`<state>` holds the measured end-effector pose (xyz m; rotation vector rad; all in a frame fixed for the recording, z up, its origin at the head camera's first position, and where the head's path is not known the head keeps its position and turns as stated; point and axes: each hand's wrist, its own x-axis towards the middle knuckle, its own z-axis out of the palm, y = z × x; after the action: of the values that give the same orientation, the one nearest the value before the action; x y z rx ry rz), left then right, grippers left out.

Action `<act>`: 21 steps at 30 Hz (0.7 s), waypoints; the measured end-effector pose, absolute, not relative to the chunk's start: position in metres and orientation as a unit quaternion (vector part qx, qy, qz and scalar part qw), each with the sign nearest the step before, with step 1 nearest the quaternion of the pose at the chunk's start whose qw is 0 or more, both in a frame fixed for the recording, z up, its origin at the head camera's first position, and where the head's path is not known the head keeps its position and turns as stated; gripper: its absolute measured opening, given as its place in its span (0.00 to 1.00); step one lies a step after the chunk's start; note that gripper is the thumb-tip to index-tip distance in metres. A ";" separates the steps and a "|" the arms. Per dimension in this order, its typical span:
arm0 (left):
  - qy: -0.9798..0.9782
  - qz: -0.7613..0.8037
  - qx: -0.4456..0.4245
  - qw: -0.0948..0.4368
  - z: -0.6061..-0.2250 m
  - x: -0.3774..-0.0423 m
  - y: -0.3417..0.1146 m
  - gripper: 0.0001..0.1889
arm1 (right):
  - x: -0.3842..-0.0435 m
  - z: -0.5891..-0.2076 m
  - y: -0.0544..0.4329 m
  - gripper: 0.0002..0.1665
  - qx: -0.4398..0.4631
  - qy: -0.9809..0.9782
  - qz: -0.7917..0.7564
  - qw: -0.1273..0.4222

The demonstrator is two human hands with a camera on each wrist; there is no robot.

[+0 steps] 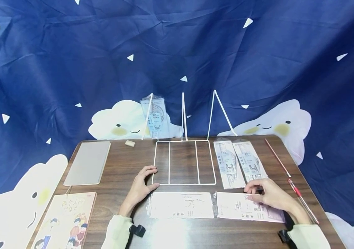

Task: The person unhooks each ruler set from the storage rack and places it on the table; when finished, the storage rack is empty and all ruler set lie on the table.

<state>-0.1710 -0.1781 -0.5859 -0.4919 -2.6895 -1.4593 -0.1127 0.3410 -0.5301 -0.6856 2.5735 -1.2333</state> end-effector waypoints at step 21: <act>-0.865 -0.469 -0.172 0.046 -0.585 -0.169 -0.177 0.28 | -0.134 -0.526 0.248 0.11 -0.122 0.857 -0.495 0.075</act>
<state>-0.1693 -0.1768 -0.5845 -0.5256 -2.6413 -1.4302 -0.1344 0.2482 -0.5263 -0.3658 2.5709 -1.4856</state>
